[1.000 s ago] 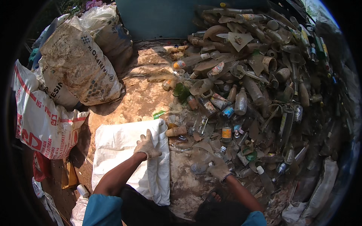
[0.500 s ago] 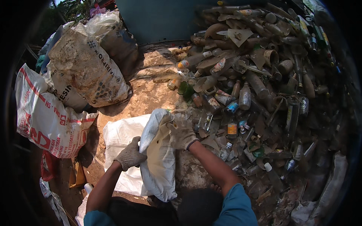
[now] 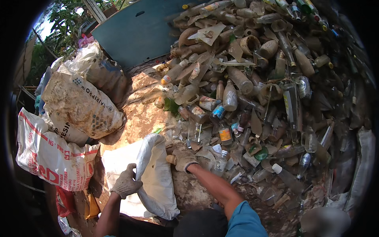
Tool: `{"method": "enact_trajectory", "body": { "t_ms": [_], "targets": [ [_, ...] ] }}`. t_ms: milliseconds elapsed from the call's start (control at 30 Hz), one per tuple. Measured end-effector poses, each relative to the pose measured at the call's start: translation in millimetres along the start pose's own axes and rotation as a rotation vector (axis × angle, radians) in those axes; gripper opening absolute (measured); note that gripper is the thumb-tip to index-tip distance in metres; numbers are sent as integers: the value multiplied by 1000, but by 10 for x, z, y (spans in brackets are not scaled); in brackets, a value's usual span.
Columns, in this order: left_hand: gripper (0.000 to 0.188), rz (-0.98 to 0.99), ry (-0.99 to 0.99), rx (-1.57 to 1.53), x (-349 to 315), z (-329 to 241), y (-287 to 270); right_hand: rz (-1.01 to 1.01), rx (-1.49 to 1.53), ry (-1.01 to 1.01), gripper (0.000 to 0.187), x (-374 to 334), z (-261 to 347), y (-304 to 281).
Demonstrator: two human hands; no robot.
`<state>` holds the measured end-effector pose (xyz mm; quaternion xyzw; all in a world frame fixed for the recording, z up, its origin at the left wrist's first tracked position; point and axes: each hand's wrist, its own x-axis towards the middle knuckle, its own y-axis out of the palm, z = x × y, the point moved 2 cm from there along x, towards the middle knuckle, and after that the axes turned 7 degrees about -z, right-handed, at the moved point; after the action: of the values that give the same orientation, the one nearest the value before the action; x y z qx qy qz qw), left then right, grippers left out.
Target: The person sorts plastic bottles from a large pile of debris, picking them up by hand and placing them into a white sack. The person repeatedly reaches into the pile, selects bottles, and deposits them into the sack.
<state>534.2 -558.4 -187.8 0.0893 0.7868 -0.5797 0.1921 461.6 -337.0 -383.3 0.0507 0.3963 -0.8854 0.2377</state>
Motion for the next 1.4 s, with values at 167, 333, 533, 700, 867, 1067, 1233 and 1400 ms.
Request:
{"method": "enact_trajectory", "body": {
  "t_ms": [167,333,533,700,867,1067,1233,1400],
  "targets": [
    [67,52,3,-224,257,-433,493,-530,1023,647,63,-493,-394,254],
    [70,35,48,-554,145,-834,460,-433,1195,211,79,-392,330,950],
    [74,-162,17,-495,296,-677,159,94,665,-335,66,-471,339,1393],
    [68,-304,-184,-485,298,-171,-16,594,237,-716,52,-940,97,1060],
    [67,-342,-204,-622,-108,-78,-175,840,-123,-870,54,-1229,10,634],
    [78,-114,-34,-384,-246,-261,27,-142,12,-61,39,-653,-238,-912],
    [74,-188,-1,-99,-322,-36,-155,-266,-663,4,52,477,-283,-473],
    [53,21,-110,208,-320,229,-179,-61,-683,201,57,669,-146,-371]
  ]
}}
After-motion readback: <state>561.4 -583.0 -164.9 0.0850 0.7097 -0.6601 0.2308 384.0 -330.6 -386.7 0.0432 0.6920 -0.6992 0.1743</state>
